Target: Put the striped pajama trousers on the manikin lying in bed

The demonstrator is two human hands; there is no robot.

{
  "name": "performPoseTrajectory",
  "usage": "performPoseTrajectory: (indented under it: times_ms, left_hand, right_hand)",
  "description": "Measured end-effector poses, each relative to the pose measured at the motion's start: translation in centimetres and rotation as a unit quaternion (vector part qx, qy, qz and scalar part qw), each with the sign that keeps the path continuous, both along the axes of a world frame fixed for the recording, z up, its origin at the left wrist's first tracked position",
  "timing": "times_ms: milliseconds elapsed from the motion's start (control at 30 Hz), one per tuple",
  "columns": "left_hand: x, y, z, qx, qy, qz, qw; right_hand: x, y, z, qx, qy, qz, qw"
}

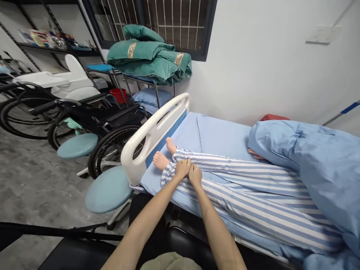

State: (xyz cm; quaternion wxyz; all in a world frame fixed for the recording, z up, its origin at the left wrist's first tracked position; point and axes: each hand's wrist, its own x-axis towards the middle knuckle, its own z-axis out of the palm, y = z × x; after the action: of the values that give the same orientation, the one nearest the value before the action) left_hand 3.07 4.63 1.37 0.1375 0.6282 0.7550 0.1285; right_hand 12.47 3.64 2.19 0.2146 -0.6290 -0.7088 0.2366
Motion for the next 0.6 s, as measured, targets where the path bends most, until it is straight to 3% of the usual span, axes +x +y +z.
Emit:
performPoseTrajectory:
  times_ms: [233, 467, 600]
  left_hand:
    - [0.1, -0.2, -0.9, -0.036, -0.003, 0.011, 0.999]
    - [-0.2, -0.8, -0.4, 0.004, -0.016, 0.034, 0.999]
    - [-0.3, -1.2, -0.8, 0.024, -0.038, 0.076, 0.996]
  right_hand:
    - [-0.1, 0.0, -0.6, -0.001, 0.012, -0.013, 1.000]
    - [-0.7, 0.0, 1.3, 0.004, -0.008, 0.029, 1.000]
    - [-0.7, -0.9, 0.8, 0.015, -0.026, 0.005, 1.000]
